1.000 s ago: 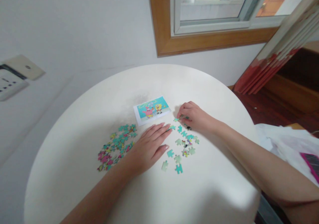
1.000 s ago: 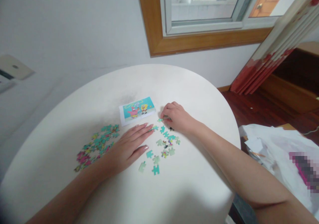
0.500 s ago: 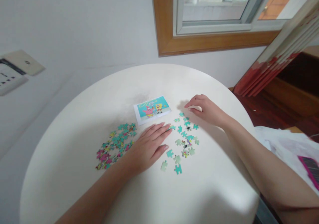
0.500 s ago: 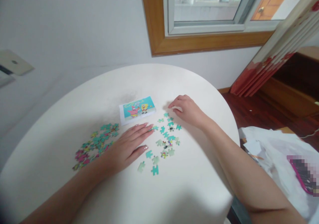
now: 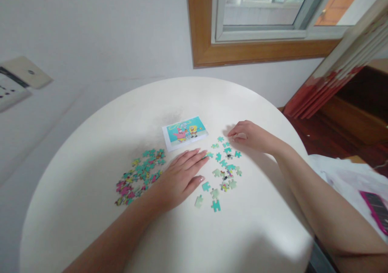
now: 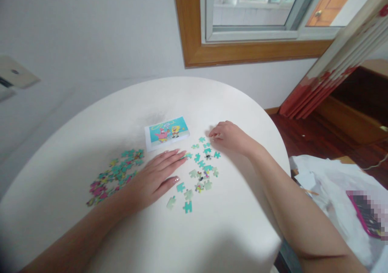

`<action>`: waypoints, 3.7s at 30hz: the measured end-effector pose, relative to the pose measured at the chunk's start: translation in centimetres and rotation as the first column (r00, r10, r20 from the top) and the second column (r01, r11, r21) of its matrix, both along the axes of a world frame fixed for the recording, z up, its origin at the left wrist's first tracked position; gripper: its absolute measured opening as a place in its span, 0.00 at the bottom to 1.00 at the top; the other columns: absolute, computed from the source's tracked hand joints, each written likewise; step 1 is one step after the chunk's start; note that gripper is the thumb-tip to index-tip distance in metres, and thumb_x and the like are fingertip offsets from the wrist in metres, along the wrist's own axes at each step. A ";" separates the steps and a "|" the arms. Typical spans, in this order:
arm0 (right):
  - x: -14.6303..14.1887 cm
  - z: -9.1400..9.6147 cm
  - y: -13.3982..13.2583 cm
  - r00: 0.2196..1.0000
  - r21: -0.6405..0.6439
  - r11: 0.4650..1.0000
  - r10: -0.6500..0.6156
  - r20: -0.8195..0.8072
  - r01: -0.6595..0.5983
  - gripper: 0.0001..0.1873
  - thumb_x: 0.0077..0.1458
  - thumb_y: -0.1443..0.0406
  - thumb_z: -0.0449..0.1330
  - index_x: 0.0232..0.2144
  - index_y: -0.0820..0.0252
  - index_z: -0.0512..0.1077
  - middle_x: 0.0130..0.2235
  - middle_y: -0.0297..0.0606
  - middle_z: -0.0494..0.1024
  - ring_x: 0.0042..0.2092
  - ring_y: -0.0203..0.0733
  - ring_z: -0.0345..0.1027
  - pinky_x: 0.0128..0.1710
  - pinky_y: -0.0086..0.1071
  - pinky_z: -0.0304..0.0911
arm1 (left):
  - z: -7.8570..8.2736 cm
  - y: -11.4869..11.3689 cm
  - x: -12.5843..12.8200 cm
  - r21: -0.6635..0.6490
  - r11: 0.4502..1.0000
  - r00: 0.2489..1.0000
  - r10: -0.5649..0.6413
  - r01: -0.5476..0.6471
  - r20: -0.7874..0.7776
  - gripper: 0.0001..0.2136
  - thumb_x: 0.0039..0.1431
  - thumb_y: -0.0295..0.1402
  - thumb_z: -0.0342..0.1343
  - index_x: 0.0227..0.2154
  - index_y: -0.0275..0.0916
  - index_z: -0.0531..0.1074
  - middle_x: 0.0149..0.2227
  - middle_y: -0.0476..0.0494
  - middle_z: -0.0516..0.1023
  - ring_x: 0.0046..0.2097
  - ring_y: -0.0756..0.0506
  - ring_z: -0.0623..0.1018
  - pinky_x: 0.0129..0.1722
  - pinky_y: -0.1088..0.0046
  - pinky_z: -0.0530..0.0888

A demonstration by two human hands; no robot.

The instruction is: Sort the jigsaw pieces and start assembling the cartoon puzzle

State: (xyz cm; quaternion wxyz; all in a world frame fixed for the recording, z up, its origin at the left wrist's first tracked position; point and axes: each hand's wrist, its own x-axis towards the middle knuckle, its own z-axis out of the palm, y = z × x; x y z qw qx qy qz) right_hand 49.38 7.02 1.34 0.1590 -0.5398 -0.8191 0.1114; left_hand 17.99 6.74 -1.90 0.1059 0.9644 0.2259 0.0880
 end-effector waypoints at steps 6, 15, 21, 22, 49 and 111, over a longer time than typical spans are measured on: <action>-0.2 0.3 -0.2 1.000 -0.018 1.000 -0.004 -0.008 0.004 0.13 0.57 0.71 0.58 0.40 0.63 0.81 0.41 0.45 0.83 0.44 0.48 0.74 0.49 0.37 0.64 | 0.0 0.0 0.1 0.004 1.000 1.000 -0.004 0.004 -0.001 0.23 0.72 0.39 0.44 0.66 0.42 0.58 0.69 0.45 0.58 0.70 0.42 0.57 0.70 0.58 0.55; -0.7 1.1 -0.8 0.993 -0.114 0.993 -0.033 -0.111 0.020 0.10 0.54 0.72 0.60 0.34 0.60 0.81 0.36 0.40 0.81 0.39 0.43 0.73 0.40 0.32 0.65 | 0.0 0.1 0.0 0.006 1.000 1.000 -0.002 0.002 -0.015 0.23 0.72 0.39 0.44 0.66 0.40 0.58 0.70 0.45 0.57 0.70 0.42 0.56 0.70 0.58 0.54; -1.2 1.5 -1.4 0.988 -0.223 0.971 0.061 -0.140 -0.092 0.08 0.54 0.70 0.62 0.36 0.59 0.81 0.37 0.40 0.79 0.39 0.41 0.73 0.41 0.32 0.66 | 0.1 0.1 0.2 -0.005 1.000 1.000 0.001 -0.001 -0.007 0.23 0.71 0.38 0.44 0.66 0.41 0.59 0.69 0.44 0.58 0.70 0.41 0.57 0.70 0.58 0.55; -1.2 1.5 -1.4 0.988 -0.236 0.966 0.073 -0.139 -0.104 0.09 0.54 0.69 0.63 0.37 0.58 0.81 0.37 0.40 0.79 0.38 0.41 0.73 0.40 0.32 0.66 | 0.1 0.1 0.2 -0.006 1.000 1.000 0.001 -0.001 -0.007 0.23 0.71 0.38 0.45 0.66 0.41 0.59 0.69 0.44 0.59 0.70 0.41 0.57 0.70 0.58 0.55; -1.4 1.6 -1.5 0.986 -0.261 0.963 0.030 -0.166 -0.073 0.07 0.56 0.68 0.60 0.34 0.59 0.80 0.36 0.38 0.79 0.35 0.37 0.72 0.37 0.30 0.65 | 0.1 0.1 0.1 -0.017 1.000 1.000 0.006 -0.007 -0.004 0.23 0.72 0.39 0.44 0.66 0.42 0.59 0.69 0.44 0.59 0.70 0.41 0.57 0.70 0.57 0.55; -1.6 -0.7 -0.7 0.953 0.206 0.952 0.262 -0.154 -0.228 0.12 0.62 0.68 0.56 0.42 0.59 0.79 0.41 0.46 0.79 0.44 0.46 0.71 0.45 0.41 0.66 | -0.1 -0.6 0.0 0.017 0.999 0.997 0.036 -0.037 0.068 0.28 0.70 0.37 0.47 0.70 0.41 0.47 0.69 0.41 0.58 0.69 0.41 0.59 0.70 0.60 0.55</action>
